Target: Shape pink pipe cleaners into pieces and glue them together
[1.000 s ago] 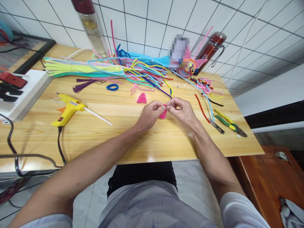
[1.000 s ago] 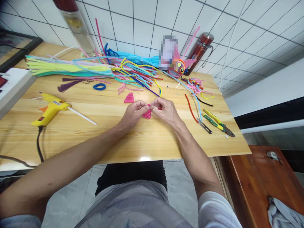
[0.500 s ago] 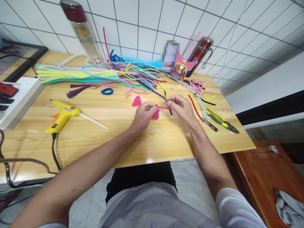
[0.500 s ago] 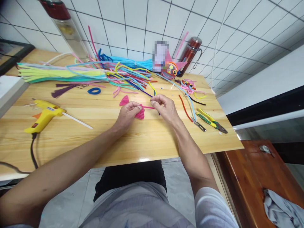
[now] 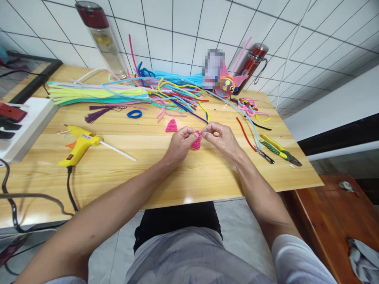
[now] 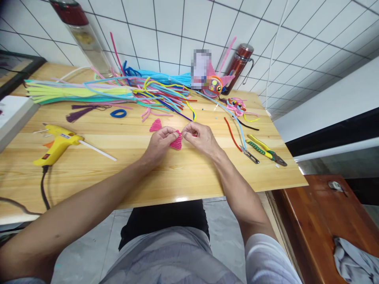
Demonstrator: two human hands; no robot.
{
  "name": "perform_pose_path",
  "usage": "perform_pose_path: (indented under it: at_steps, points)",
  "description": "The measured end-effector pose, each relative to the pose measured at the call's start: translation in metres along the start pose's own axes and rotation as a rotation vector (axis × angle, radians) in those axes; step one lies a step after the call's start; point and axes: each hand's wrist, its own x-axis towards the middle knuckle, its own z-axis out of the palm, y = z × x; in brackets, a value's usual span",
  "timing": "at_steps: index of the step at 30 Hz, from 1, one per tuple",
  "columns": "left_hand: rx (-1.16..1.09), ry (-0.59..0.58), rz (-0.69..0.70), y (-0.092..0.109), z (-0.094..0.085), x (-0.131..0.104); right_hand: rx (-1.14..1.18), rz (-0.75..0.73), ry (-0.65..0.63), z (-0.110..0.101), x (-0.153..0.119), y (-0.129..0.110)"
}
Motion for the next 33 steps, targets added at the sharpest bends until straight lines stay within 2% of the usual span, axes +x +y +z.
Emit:
perform_pose_path:
  at_steps: [16, 27, 30, 33]
  points:
    - [-0.034, -0.174, 0.033, 0.003, -0.001, 0.0, 0.095, -0.017, -0.101, -0.011, 0.001, 0.005]
    - [-0.027, -0.318, -0.044, 0.01, -0.004, -0.007, 0.058, -0.13, -0.096, -0.021, 0.002, 0.003]
    - [-0.024, -0.313, -0.034, 0.011, -0.002, -0.009, 0.029, -0.125, -0.057, -0.021, 0.002, 0.002]
    - [-0.007, -0.25, 0.009, 0.011, 0.0, -0.009, -0.025, -0.125, 0.049, -0.019, 0.001, -0.002]
